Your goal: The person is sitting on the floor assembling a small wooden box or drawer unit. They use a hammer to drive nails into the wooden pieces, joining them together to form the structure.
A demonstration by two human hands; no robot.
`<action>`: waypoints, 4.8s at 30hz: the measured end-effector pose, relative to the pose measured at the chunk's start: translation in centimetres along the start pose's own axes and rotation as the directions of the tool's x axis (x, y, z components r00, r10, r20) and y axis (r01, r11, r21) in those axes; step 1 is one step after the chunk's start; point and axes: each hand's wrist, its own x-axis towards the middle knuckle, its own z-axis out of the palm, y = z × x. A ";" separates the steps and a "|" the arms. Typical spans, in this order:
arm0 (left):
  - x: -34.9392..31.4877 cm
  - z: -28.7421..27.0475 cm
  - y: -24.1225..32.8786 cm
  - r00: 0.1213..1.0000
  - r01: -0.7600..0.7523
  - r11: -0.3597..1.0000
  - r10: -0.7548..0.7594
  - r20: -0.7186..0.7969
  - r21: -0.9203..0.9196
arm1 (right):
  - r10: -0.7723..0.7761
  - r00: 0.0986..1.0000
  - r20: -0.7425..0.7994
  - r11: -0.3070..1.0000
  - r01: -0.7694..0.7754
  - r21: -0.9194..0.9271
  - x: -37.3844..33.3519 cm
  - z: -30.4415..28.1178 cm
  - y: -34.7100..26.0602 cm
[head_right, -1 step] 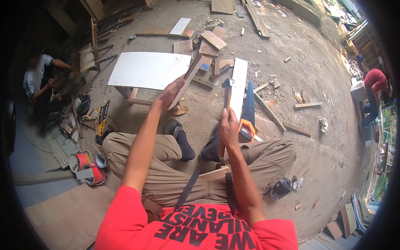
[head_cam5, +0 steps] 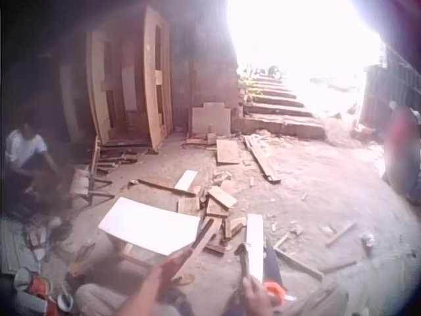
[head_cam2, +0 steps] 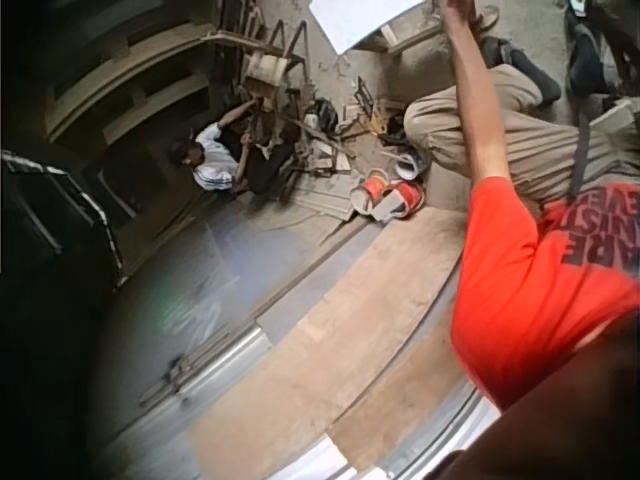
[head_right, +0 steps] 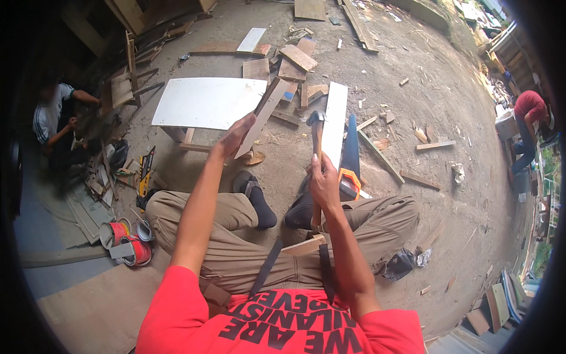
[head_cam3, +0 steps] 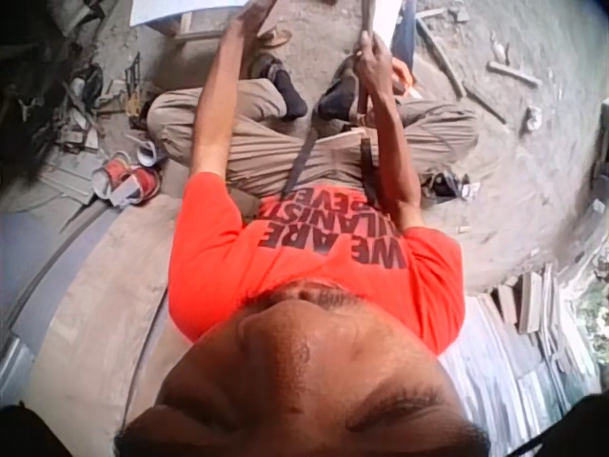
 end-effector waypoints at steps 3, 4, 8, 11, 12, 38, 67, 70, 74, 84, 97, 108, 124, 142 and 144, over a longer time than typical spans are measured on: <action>-1.1 -1.1 -0.4 0.996 0.013 0.995 -0.005 0.090 -0.097 | 0.193 0.943 0.269 0.980 -0.197 -0.014 -2.8 -1.7 -6.1; -1.4 -1.6 -0.3 0.987 0.053 0.996 -0.043 0.157 -0.064 | 0.248 0.908 0.337 0.968 -0.249 -0.043 -3.8 -2.3 -7.9; -3.0 -1.2 4.0 0.922 0.107 0.970 -0.179 0.343 0.218 | 0.380 0.768 0.515 0.921 -0.264 -0.286 -4.9 -5.0 -10.8; -4.4 0.8 6.7 0.861 -0.167 0.951 0.013 0.509 0.259 | 0.455 0.689 0.564 0.883 -0.269 -0.385 -5.8 -6.2 -12.9; -4.6 1.0 7.1 0.842 -0.116 0.952 -0.057 0.537 0.284 | 0.468 0.668 0.579 0.876 -0.262 -0.405 -5.9 -6.8 -13.1; -5.8 4.7 1.9 0.845 0.162 0.969 -0.038 0.534 -0.187 | 0.445 0.651 0.615 0.870 -0.476 -0.125 -8.1 -10.3 -12.5; -5.3 4.9 1.1 0.840 0.154 0.942 0.034 0.542 -0.299 | 0.454 0.649 0.610 0.843 -0.535 -0.059 -10.8 -8.2 -12.1; -5.7 5.1 -0.3 0.839 0.187 0.925 0.025 0.543 -0.332 | 0.489 0.654 0.577 0.833 -0.546 -0.088 -11.3 -7.7 -12.0; -5.7 5.1 -0.7 0.855 0.182 0.922 0.023 0.517 -0.342 | 0.490 0.673 0.554 0.833 -0.549 -0.071 -11.5 -7.4 -11.4; -5.6 5.2 -0.1 0.842 0.218 0.935 -0.036 0.538 -0.279 | 0.430 0.733 0.527 0.852 -0.522 0.030 -12.8 -6.9 -8.4; -5.0 5.2 -0.1 0.870 0.179 0.942 -0.017 0.493 -0.285 | 0.394 0.791 0.468 0.855 -0.502 0.128 -13.5 -5.9 -7.7; -3.8 10.1 -1.5 0.922 0.328 0.757 -0.128 0.365 -0.565 | 0.150 0.939 0.311 0.886 -0.267 0.378 -12.6 -6.6 -5.1; -3.7 42.6 9.9 0.348 0.603 0.675 0.257 0.902 -0.425 | 0.178 0.596 -0.783 0.981 -0.042 0.191 -33.5 -24.6 6.7; -7.8 56.3 5.2 0.263 0.743 0.660 -0.138 0.955 -0.109 | 0.037 0.007 -0.999 0.773 -0.634 0.025 -32.5 -29.3 28.7; -7.9 55.8 5.1 0.269 0.744 0.661 -0.155 0.951 -0.102 | -0.035 -0.029 -0.999 0.800 -0.600 -0.011 -32.3 -28.8 29.2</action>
